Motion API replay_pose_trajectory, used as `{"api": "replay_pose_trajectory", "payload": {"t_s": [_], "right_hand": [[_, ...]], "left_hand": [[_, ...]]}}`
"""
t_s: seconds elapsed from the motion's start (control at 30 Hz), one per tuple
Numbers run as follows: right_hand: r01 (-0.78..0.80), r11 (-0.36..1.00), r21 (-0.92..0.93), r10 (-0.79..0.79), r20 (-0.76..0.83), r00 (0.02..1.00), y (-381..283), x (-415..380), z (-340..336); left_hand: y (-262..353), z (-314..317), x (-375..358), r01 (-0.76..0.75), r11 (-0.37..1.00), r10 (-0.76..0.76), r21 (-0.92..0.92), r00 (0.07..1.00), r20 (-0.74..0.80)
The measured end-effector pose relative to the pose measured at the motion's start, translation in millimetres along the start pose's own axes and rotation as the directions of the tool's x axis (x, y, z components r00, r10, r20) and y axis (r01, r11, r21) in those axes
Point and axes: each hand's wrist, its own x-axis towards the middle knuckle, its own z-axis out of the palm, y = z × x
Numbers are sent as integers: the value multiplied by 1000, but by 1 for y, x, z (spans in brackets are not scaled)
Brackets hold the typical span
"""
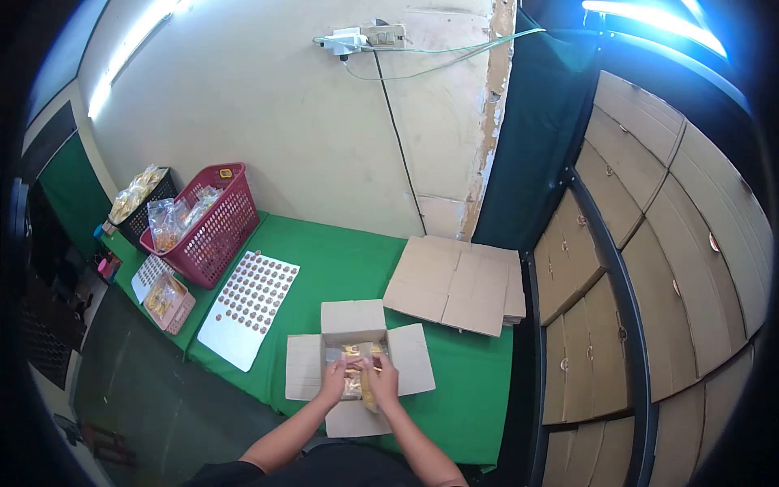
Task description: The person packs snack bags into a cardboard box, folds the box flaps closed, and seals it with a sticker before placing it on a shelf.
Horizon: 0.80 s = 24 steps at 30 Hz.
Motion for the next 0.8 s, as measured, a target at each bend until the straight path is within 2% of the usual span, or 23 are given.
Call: {"api": "replay_pose_trajectory", "payload": {"t_s": [0.03,0.07,0.1,0.13,0.2,0.27,0.3,0.33,0.4,0.5,0.63,0.7,0.73,0.77,0.8], "right_hand": [[-103,989,108,98,50,994,4,5,-4],[-92,964,249,81,52,995,8,7,-4],[-89,965,248,79,52,996,8,7,-4],[-138,938,317,114,94,989,7,8,-3],[-192,906,377,148,142,979,10,7,0],[-123,978,169,116,50,992,18,8,5],[-123,979,165,116,54,992,18,9,5],[-143,972,186,133,69,989,18,10,3],[-161,963,215,143,95,985,15,11,1],[-221,958,185,202,117,972,6,14,3],[-222,962,158,209,97,973,8,19,11],[-70,994,-80,62,-101,993,9,19,15],[-68,994,-84,59,-106,993,-6,13,16],[111,916,-385,-167,-114,979,-22,5,17],[256,718,-648,-377,-53,925,-34,2,19]], "left_hand": [[-3,0,2,-3,1000,3,2,1000,4],[-7,1,5,-78,993,91,86,983,-160],[-10,1,7,-136,975,187,178,931,-314],[-12,-2,8,-139,975,189,175,930,-317],[-13,-7,7,68,995,-79,-79,987,-142],[-11,-7,7,97,994,-102,-46,987,-122],[-8,-7,8,125,992,-126,-9,987,-103],[-3,-12,10,125,992,-126,-12,986,-106],[8,-27,15,39,963,-41,266,999,1],[7,-44,25,42,974,-55,223,997,51],[7,-53,33,31,979,-45,203,997,65],[16,-49,30,45,841,-3,540,997,-79],[19,-50,32,42,842,-2,537,997,-74],[22,-50,35,71,886,-20,459,993,-115],[27,-50,38,98,922,-42,374,987,-154]]}}
